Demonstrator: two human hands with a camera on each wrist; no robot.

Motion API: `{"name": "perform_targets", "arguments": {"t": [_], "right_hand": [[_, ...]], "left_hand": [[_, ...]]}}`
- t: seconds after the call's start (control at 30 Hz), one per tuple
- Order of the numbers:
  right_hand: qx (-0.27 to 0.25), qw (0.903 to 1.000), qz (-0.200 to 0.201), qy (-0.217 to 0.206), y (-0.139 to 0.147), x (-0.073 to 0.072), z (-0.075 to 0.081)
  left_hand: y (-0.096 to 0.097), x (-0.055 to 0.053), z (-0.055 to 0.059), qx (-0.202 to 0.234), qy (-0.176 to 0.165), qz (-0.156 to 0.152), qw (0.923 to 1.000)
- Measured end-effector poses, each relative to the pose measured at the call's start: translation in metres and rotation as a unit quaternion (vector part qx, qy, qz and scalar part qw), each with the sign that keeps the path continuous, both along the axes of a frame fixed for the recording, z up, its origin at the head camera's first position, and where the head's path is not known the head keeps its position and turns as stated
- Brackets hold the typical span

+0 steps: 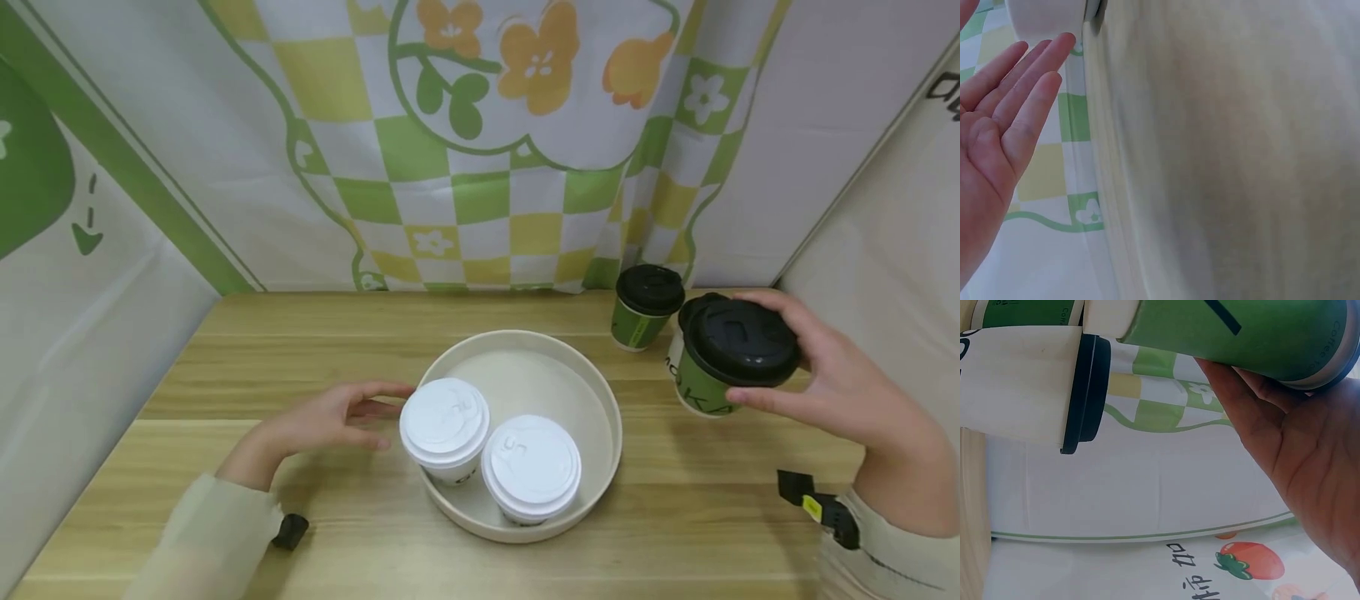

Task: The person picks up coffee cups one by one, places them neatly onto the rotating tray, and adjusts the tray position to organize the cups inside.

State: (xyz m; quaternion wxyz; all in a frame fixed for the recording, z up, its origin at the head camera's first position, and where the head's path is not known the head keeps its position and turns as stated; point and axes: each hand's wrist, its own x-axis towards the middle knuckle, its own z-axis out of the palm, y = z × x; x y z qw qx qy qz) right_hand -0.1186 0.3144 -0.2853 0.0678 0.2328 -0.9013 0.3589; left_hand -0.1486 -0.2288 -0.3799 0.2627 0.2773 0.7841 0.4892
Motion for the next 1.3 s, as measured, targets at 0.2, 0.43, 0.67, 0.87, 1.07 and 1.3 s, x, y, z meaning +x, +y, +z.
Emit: {"name": "perform_targets", "arguments": {"t": [0.2, 0.43, 0.67, 0.87, 1.07, 1.3], "right_hand": [[-0.001, 1.0, 0.004, 0.002, -0.001, 0.002, 0.001], [-0.009, 0.9999, 0.004, 0.008, 0.002, 0.003, 0.0], [-0.006, 0.9999, 0.012, 0.01, 0.0, 0.002, 0.002], [-0.005, 0.9999, 0.012, 0.009, -0.001, 0.002, 0.002], [-0.003, 0.9998, 0.014, 0.015, -0.002, 0.002, 0.003], [-0.003, 0.9996, 0.021, 0.021, -0.004, 0.001, 0.003]], "left_hand": [[0.004, 0.005, -0.006, -0.005, 0.016, 0.004, 0.9998], [0.01, 0.004, -0.007, -0.003, 0.031, 0.002, 0.9995], [0.015, 0.001, -0.006, -0.017, 0.035, 0.018, 0.9991], [0.019, -0.004, -0.006, -0.009, 0.024, 0.014, 0.9996], [0.021, -0.009, -0.006, -0.005, 0.018, 0.009, 0.9998], [0.023, -0.014, -0.006, -0.002, 0.016, 0.006, 0.9998]]}}
